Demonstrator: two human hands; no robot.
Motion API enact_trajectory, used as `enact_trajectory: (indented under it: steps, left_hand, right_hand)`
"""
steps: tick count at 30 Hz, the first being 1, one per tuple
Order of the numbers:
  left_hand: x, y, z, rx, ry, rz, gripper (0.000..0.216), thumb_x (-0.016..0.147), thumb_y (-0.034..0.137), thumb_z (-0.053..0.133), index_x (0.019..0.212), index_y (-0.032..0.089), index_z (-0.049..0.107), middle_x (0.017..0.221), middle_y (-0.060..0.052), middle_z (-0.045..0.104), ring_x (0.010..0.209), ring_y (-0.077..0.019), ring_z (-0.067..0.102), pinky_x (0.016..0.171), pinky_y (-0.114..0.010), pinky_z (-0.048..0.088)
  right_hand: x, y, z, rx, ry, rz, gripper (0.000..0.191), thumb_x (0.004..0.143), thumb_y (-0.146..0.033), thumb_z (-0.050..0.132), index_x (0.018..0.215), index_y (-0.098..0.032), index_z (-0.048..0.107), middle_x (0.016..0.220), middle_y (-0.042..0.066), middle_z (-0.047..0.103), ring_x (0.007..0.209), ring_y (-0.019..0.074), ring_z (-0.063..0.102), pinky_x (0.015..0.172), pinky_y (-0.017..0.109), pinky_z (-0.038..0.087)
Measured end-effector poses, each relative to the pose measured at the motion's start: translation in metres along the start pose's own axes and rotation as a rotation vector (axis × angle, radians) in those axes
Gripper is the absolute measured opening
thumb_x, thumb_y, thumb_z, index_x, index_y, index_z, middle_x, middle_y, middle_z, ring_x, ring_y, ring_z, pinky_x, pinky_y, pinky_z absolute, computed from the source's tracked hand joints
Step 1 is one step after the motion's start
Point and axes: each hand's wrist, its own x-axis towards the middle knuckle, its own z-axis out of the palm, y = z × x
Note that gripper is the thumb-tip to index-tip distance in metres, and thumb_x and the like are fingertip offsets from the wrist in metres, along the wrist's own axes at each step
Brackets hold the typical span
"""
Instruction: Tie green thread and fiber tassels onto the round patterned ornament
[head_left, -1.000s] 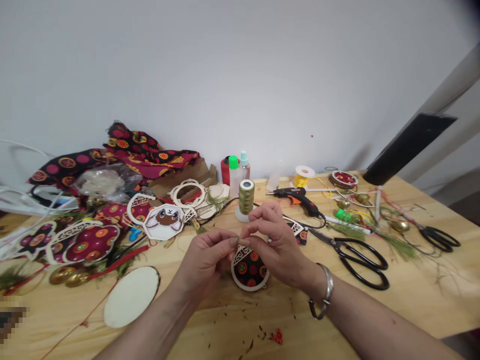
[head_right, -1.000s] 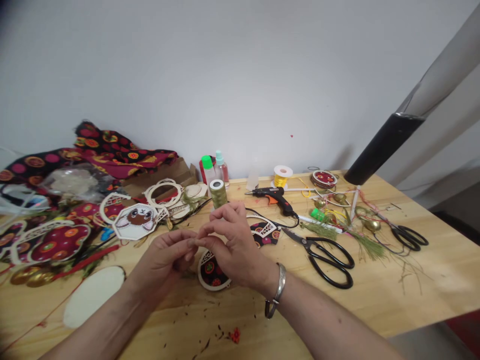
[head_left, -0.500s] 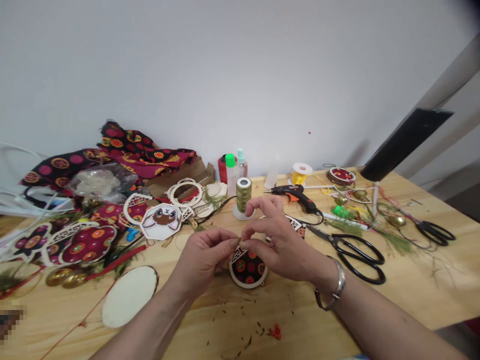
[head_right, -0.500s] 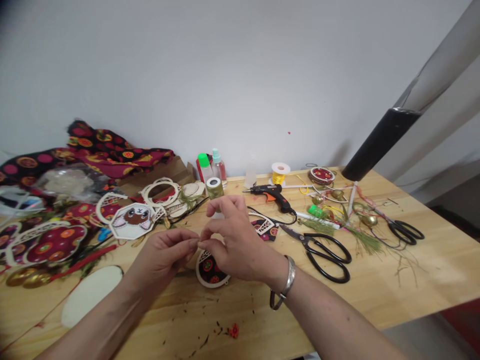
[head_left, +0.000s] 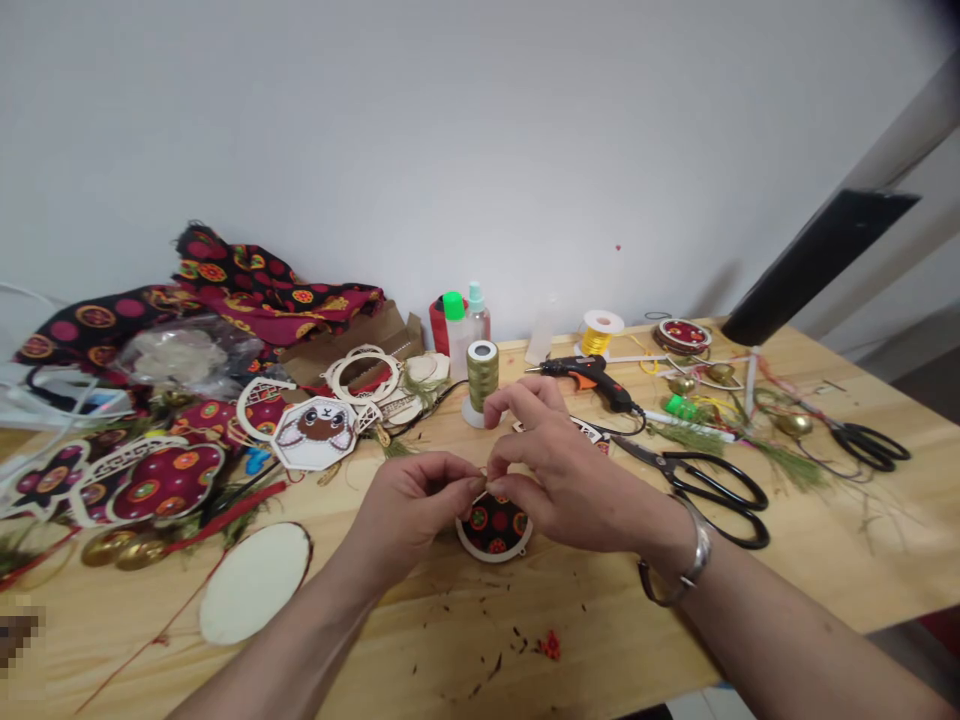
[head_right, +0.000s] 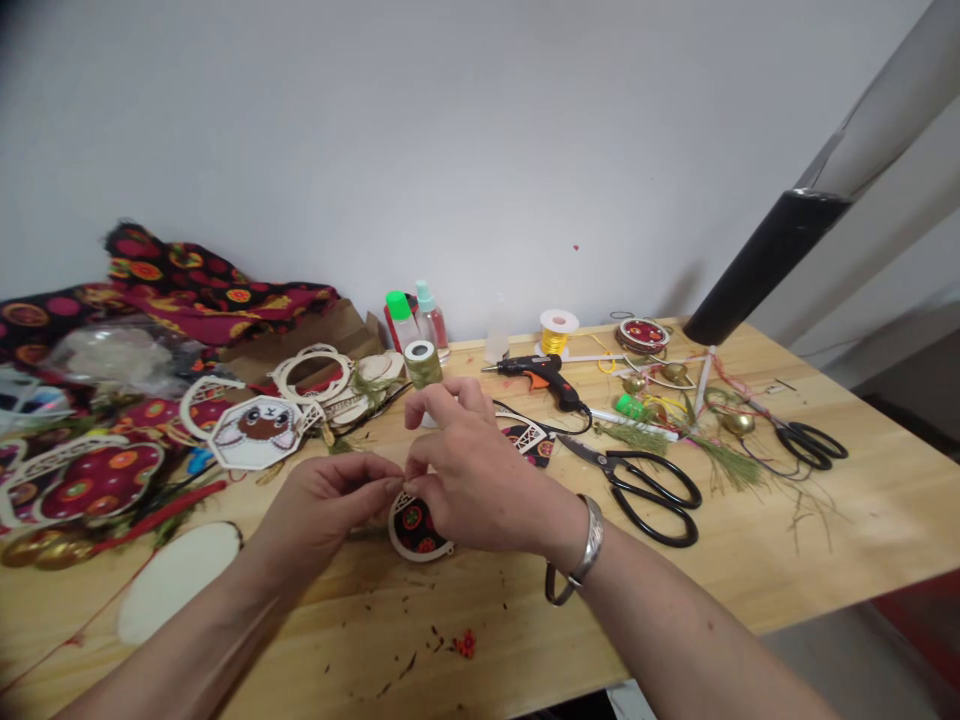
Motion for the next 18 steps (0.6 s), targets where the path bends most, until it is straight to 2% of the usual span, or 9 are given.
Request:
enact_trajectory:
  steps: [18]
  left_hand:
    - [-0.002, 0.0065, 0.0041, 0.198, 0.017, 0.046, 0.014, 0.066, 0.027, 0.067, 0.068, 0.013, 0.07, 0.061, -0.001, 0.066, 0.055, -0.0114, 0.053, 0.052, -0.021, 0.042]
  right_hand:
    - [0.0, -0.0005, 0.001, 0.018, -0.012, -0.001, 0.016, 0.073, -0.005, 0.055, 0.065, -0.017, 0.062, 0.101, 0.006, 0.048, 0.103, 0.0217, 0.036, 0.092, 0.039, 0.037]
